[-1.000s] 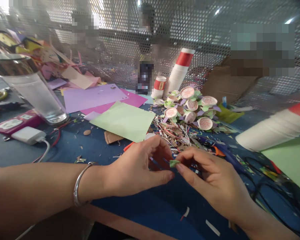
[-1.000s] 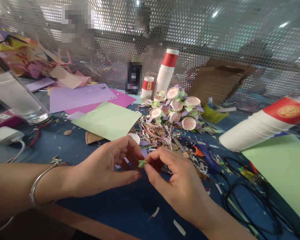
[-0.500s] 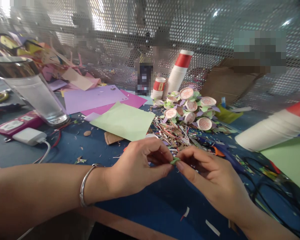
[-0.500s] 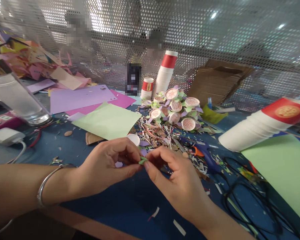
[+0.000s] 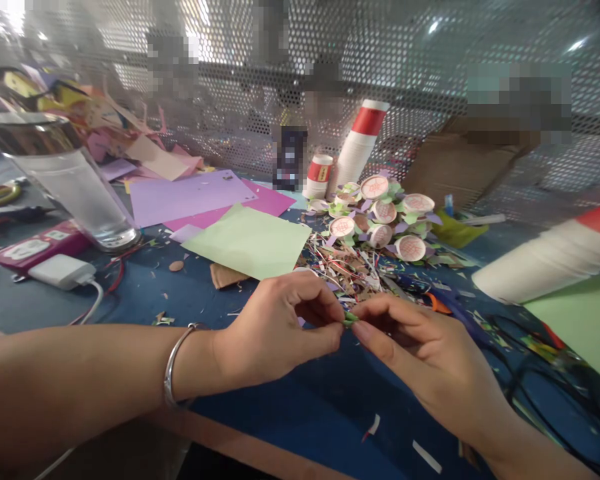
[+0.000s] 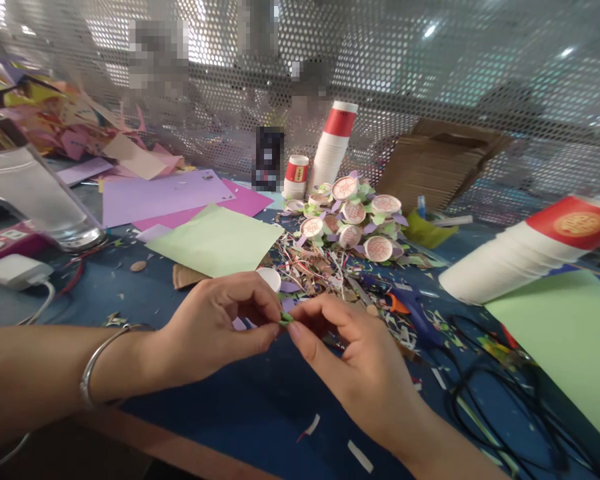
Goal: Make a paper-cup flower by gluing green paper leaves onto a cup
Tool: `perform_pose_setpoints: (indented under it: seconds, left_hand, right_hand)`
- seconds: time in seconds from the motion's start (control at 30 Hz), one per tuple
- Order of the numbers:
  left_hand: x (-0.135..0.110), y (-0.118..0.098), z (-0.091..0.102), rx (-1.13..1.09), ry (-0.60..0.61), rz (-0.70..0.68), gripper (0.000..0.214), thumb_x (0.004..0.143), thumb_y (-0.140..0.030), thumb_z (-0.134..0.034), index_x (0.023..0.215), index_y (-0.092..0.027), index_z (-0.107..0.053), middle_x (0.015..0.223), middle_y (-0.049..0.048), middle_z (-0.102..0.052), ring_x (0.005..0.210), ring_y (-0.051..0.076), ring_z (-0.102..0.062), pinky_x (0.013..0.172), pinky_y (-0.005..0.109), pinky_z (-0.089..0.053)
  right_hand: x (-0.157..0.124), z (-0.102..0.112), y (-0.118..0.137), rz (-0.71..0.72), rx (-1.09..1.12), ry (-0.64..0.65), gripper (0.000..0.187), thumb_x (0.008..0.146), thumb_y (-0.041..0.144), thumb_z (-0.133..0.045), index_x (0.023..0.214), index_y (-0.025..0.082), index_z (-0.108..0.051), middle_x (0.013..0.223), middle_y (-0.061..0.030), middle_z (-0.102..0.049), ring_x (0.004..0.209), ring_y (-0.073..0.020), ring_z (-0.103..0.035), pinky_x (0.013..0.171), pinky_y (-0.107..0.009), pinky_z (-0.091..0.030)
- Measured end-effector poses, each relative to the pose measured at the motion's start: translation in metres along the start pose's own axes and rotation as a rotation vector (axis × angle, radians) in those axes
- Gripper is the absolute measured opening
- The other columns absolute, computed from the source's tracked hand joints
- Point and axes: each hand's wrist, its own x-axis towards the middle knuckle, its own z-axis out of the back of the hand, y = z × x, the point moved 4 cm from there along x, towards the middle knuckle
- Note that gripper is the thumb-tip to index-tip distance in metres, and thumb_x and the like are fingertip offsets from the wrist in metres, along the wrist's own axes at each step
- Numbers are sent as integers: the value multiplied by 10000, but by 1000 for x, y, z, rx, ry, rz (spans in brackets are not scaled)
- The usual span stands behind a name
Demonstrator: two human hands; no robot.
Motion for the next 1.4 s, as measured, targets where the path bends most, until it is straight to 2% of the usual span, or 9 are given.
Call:
perform_pose_setpoints:
  seconds: [0.3,0.47,0.73,0.9,1.17,1.4]
  left_hand:
    - [0,-4,2,45,40,-112,88,764,-53,-690,793,-134,-707,846,29,-677,752,111,-653,682,214,-552]
    - [-1,-3,0,39,77,20,58,771,-105,-699,801,-154,-685,847,16,-668,739,110,-635,679,229,-537]
    - [-2,7,-5,-156,121,285,104,748,-208,-707,785,-173,-615,719,0,-637,633,119,-573,573,246,-458]
    - [-3,12,-5,-106,122,295,108,750,-223,-714,786,-181,-622,738,-1,-647,639,119,-564,574,251,-448]
    - [-2,6,-3,16,147,303,97,728,-184,-705,768,-184,-617,659,-33,-607,594,100,-535,530,219,-414]
    - [2,13,-6,-230,165,298,220,747,-190,-739,881,-191,-565,734,-23,-636,660,119,-621,606,238,-495]
  right_hand:
    - [3,2,4,11,-45,-3,167,982,350,-639,930,246,-759,727,28,-698,654,-118,-645,584,-210,-486]
    - [2,1,5,67,-73,-3,161,990,310,-618,882,243,-718,755,27,-697,655,-119,-641,582,-216,-480]
    - [4,-1,9,152,-173,-7,143,968,227,-631,845,255,-700,766,41,-696,684,-120,-644,635,-218,-483]
    - [2,-2,11,161,-192,7,159,972,211,-617,834,253,-683,746,52,-685,658,-107,-634,621,-214,-472]
    - [0,-4,13,202,-256,21,157,966,188,-618,842,241,-699,749,33,-694,657,-120,-633,610,-229,-479]
    - [2,-3,11,187,-261,-35,171,961,184,-611,831,245,-705,727,30,-692,636,-132,-625,603,-249,-475]
